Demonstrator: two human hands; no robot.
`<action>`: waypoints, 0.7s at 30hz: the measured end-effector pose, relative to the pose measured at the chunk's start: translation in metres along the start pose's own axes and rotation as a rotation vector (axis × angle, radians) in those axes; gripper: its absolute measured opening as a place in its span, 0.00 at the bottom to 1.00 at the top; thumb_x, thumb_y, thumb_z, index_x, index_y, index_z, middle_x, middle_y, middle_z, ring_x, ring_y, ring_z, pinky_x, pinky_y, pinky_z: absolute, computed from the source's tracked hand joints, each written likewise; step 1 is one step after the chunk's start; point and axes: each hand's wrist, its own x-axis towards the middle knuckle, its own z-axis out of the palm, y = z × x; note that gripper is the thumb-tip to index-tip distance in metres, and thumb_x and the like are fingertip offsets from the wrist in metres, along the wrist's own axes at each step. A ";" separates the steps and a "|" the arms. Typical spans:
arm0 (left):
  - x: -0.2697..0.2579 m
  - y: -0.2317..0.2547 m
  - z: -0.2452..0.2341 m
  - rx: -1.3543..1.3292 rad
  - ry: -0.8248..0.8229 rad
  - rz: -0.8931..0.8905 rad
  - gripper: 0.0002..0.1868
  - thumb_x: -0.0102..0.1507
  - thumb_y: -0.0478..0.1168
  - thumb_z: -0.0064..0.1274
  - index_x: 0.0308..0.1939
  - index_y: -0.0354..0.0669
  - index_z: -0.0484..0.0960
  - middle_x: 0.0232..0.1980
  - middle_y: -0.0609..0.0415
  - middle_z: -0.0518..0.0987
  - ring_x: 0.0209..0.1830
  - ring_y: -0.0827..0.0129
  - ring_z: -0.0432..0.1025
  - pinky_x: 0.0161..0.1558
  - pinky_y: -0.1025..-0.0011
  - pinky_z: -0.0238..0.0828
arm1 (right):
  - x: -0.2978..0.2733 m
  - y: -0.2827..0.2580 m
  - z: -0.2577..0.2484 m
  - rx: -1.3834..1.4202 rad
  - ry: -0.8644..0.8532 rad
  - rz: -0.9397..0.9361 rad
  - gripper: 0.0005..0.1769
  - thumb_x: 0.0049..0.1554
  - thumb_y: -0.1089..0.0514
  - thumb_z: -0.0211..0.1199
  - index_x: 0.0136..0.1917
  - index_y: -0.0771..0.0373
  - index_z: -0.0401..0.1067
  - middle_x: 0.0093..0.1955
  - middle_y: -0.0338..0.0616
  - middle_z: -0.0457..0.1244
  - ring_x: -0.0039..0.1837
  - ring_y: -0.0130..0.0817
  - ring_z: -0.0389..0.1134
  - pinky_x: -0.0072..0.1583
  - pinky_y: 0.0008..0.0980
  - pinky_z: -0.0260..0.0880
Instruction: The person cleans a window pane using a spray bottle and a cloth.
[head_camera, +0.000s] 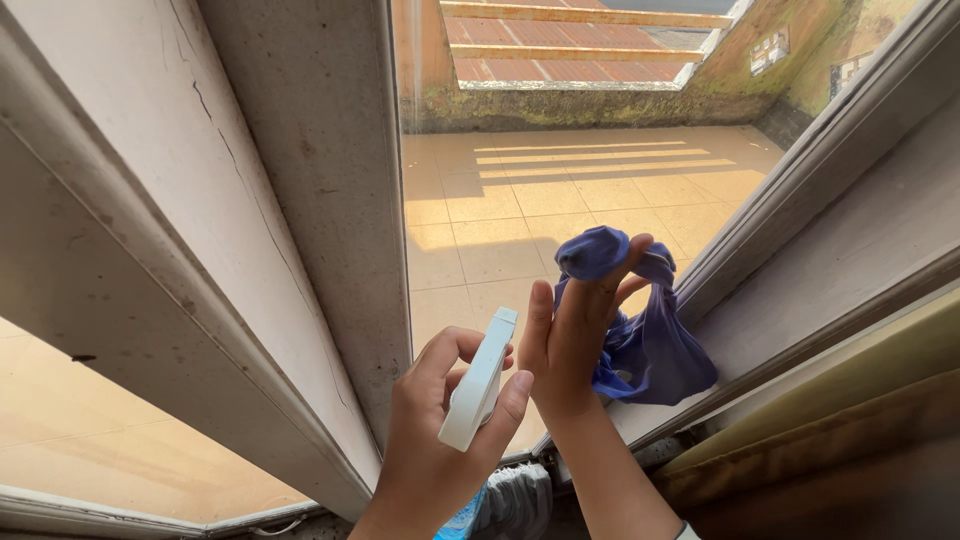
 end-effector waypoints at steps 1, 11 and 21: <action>0.000 0.002 -0.001 0.004 -0.005 -0.010 0.13 0.62 0.44 0.64 0.44 0.41 0.80 0.37 0.54 0.87 0.29 0.76 0.83 0.29 0.75 0.79 | 0.000 -0.002 0.004 0.000 0.018 -0.030 0.40 0.78 0.45 0.42 0.91 0.64 0.30 0.93 0.64 0.21 0.94 0.56 0.17 0.88 0.72 0.18; -0.008 0.009 -0.013 0.007 -0.001 0.094 0.14 0.63 0.43 0.64 0.45 0.40 0.79 0.36 0.52 0.88 0.32 0.75 0.85 0.33 0.76 0.79 | -0.107 -0.016 -0.014 -0.262 -0.474 -0.193 0.44 0.62 0.40 0.54 0.80 0.70 0.53 0.83 0.67 0.44 0.85 0.70 0.39 0.77 0.74 0.36; -0.016 0.018 -0.015 0.019 -0.010 0.083 0.13 0.62 0.44 0.63 0.44 0.41 0.79 0.42 0.53 0.85 0.32 0.76 0.84 0.31 0.76 0.80 | 0.034 0.020 -0.042 -0.355 -0.068 -0.512 0.18 0.69 0.55 0.61 0.71 0.56 0.72 0.86 0.50 0.52 0.80 0.42 0.60 0.85 0.63 0.26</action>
